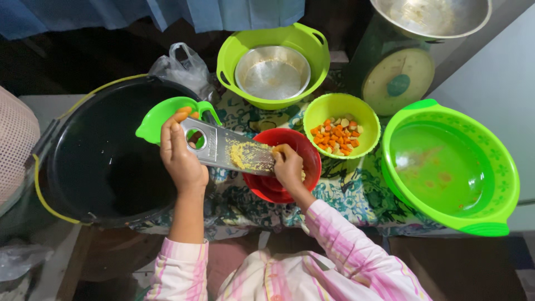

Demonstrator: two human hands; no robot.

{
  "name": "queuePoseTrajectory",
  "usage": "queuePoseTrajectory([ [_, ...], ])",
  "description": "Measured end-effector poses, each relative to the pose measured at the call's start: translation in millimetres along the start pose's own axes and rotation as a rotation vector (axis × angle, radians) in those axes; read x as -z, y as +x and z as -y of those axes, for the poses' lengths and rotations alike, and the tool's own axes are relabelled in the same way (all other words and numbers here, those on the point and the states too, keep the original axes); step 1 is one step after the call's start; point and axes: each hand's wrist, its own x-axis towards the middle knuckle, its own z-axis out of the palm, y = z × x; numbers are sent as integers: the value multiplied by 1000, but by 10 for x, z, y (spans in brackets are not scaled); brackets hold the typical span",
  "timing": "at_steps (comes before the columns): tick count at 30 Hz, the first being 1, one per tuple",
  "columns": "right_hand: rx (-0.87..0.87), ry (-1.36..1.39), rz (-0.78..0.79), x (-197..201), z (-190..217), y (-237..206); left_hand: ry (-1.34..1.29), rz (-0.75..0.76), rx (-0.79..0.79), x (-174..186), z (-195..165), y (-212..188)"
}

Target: The person grates a piece of ginger on a metal hand grater, holding the grater over a red bowl so the grated pieces fall in, and occasionally brushes the accumulated shreds off the grater into the bowl. A bowl of chopped carrots and a basin of water sit on the table beside the work.

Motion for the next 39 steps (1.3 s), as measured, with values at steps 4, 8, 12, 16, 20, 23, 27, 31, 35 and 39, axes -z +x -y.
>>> queuePoseTrajectory([
  [4,-146,-6,25,-42,-19,-34,20,-32,52,10,-1,-15],
  [8,137,13,49,-136,7,-113,27,-32,42,17,-8,-9],
  [12,-27,26,-11,-40,-28,-74,40,-32,36,13,-23,-4],
  [16,-107,37,-4,-28,-80,-88,29,-38,45,4,-33,-18],
  [20,12,40,0,-129,-164,-167,17,-24,51,11,-32,-16],
  [23,-27,78,-52,-102,-281,-131,16,-20,46,17,-28,-3],
  [27,-116,70,-71,-2,-341,-34,-10,-38,75,14,-35,-4],
  [31,41,-64,-93,-4,49,-70,-194,150,126,29,-106,-42],
  [35,266,237,80,-67,752,-221,-309,230,185,-9,-132,-71],
  [39,577,150,135,-115,1106,-250,-329,230,221,-16,-131,-30],
])
